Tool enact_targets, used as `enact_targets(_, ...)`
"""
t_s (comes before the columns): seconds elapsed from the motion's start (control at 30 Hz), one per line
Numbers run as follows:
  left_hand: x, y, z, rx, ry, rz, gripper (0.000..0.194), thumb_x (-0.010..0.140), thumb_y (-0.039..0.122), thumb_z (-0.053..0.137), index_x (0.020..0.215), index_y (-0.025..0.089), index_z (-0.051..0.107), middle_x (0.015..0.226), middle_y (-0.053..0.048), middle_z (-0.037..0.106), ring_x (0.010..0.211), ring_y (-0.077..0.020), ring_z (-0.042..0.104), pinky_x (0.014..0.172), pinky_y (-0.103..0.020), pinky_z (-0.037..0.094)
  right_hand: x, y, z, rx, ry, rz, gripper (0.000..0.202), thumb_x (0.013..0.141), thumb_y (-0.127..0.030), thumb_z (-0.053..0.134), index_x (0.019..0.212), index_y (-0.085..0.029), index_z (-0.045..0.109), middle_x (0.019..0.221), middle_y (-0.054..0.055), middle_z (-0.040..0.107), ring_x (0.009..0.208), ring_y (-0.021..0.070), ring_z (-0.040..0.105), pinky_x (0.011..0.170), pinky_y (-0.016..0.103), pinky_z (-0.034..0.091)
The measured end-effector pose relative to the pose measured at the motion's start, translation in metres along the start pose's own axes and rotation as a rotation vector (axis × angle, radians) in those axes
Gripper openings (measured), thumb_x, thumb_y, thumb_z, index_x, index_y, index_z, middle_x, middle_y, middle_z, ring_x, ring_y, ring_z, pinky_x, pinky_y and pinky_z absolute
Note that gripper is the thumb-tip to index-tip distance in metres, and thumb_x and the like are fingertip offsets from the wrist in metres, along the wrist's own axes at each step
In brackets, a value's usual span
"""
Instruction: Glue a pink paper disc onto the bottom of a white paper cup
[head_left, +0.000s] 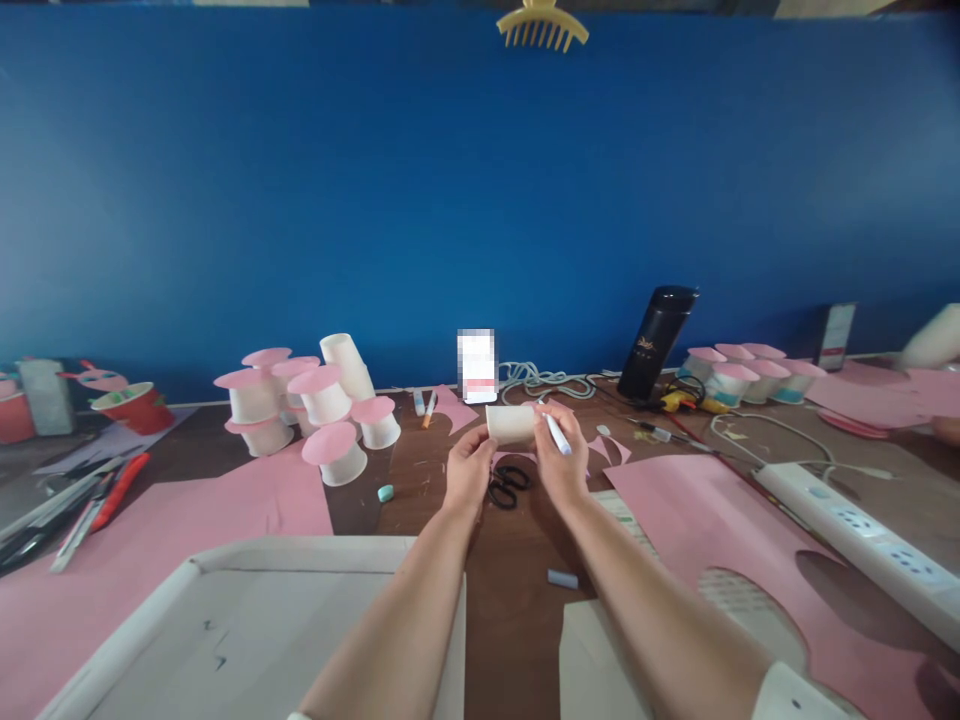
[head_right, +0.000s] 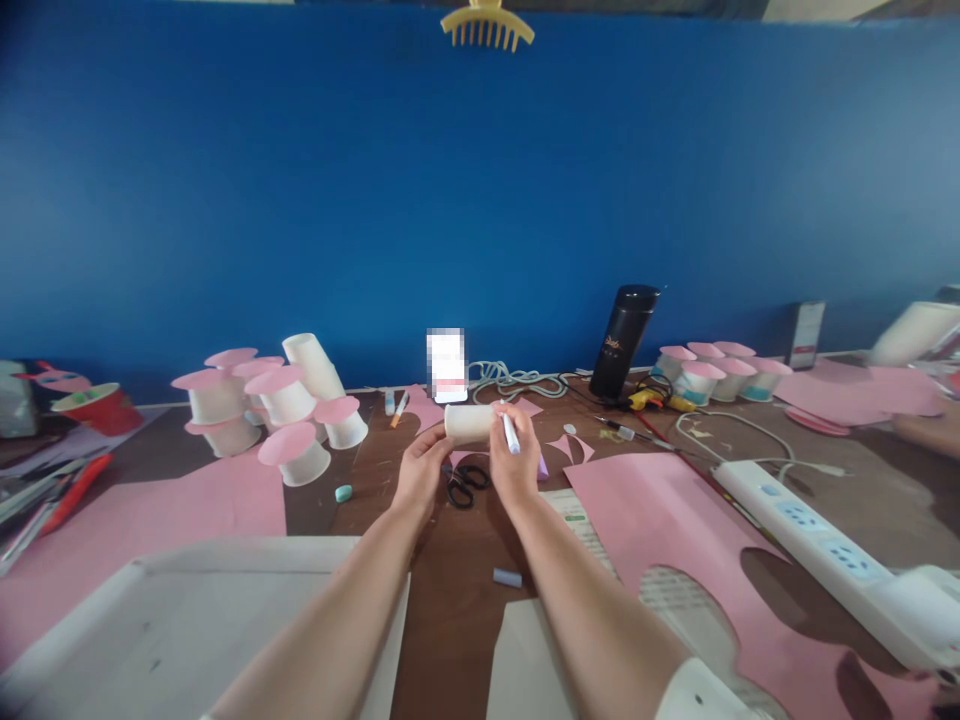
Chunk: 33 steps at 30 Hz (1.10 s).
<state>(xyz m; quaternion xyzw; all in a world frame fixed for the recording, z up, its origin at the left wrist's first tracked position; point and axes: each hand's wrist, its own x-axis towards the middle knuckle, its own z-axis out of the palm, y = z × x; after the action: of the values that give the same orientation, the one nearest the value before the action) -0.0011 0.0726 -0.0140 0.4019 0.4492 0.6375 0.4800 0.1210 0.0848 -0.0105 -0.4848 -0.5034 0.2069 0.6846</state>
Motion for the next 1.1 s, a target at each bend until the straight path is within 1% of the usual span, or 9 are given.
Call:
enact_targets(0.1,0.002,-0.003,0.000,-0.092,-0.014,-0.084,0.028,0.068,0.038,0.068,0.084,0.015,0.070,0.056,0.002,0.057,0.050,-0.0084,0.046,0.050,-0.020,0.034,0.001,0.001,-0.001,0.009,-0.007,0.011,0.020,0.083,-0.030,0.054,0.098,-0.020,0.063,0.102,0.007,0.068,0.064,0.0144,0.061,0.058,0.028,0.051)
enact_targets(0.2,0.003,-0.002,0.000,-0.204,-0.050,-0.151,0.033,0.068,0.047,0.068,0.070,0.014,0.061,0.048,0.004,0.048,0.044,-0.0064,0.041,0.044,-0.019,0.029,0.001,0.001,-0.001,-0.040,0.006,-0.056,0.017,0.083,-0.029,0.054,0.095,-0.020,0.064,0.100,0.006,0.068,0.084,0.0184,0.064,0.076,0.033,0.052)
enact_targets(0.3,0.003,0.003,-0.001,-0.306,-0.116,-0.233,0.031,0.066,0.041,0.072,0.066,0.015,0.056,0.048,0.004,0.049,0.042,-0.0059,0.043,0.040,-0.018,0.028,0.002,0.001,-0.002,-0.069,-0.006,-0.123,0.018,0.084,-0.029,0.053,0.095,-0.020,0.064,0.103,0.007,0.068,0.099,0.0205,0.061,0.088,0.037,0.048)
enact_targets(0.5,0.000,0.010,-0.003,-0.360,-0.145,-0.471,0.014,0.064,0.015,0.071,0.072,0.012,0.060,0.055,0.000,0.058,0.049,-0.0073,0.055,0.047,-0.016,0.046,0.003,0.005,-0.002,-0.022,-0.049,-0.046,0.027,0.084,-0.035,0.054,0.102,-0.018,0.065,0.100,0.009,0.067,0.069,0.0163,0.063,0.055,0.028,0.053)
enact_targets(0.57,0.000,0.010,-0.002,-0.373,-0.130,-0.509,0.009,0.067,0.011,0.068,0.070,0.011,0.060,0.056,-0.002,0.059,0.050,-0.0080,0.057,0.050,-0.017,0.050,0.004,0.003,-0.002,-0.019,-0.044,-0.043,0.031,0.085,-0.036,0.053,0.108,-0.019,0.065,0.100,0.008,0.067,0.062,0.0138,0.060,0.051,0.027,0.053)
enact_targets(0.73,0.004,0.010,-0.001,-0.569,0.046,-0.482,0.009,0.075,0.007,0.061,0.066,0.010,0.059,0.055,-0.002,0.058,0.050,-0.0067,0.057,0.053,-0.015,0.053,0.004,-0.005,-0.001,-0.047,0.059,-0.120,0.036,0.087,-0.039,0.052,0.116,-0.020,0.062,0.113,0.012,0.062,0.067,0.0143,0.062,0.053,0.027,0.054)
enact_targets(0.87,0.009,0.009,-0.003,-0.680,0.111,-0.440,0.013,0.077,0.004,0.058,0.065,0.010,0.059,0.056,-0.002,0.057,0.052,-0.0058,0.057,0.054,-0.012,0.052,-0.003,-0.006,-0.001,-0.078,-0.079,-0.146,0.032,0.087,-0.039,0.053,0.109,-0.018,0.064,0.094,0.009,0.069,0.066,0.0161,0.064,0.057,0.029,0.055)
enact_targets(0.97,0.009,0.009,-0.004,-0.689,0.103,-0.404,0.012,0.076,0.003,0.058,0.065,0.010,0.060,0.058,-0.002,0.058,0.053,-0.0055,0.058,0.057,-0.012,0.053,-0.010,-0.008,0.000,-0.140,-0.184,-0.208,0.026,0.086,-0.038,0.055,0.102,-0.020,0.065,0.095,0.008,0.070,0.077,0.0194,0.067,0.065,0.030,0.056)
enact_targets(1.1,0.007,0.010,-0.004,-0.664,0.093,-0.393,0.012,0.074,0.005,0.061,0.063,0.010,0.061,0.059,-0.001,0.058,0.054,-0.0050,0.057,0.061,-0.013,0.053,-0.015,-0.016,0.001,-0.173,-0.227,-0.275,0.021,0.088,-0.033,0.053,0.098,-0.020,0.065,0.096,0.008,0.070,0.084,0.0198,0.066,0.074,0.031,0.055)
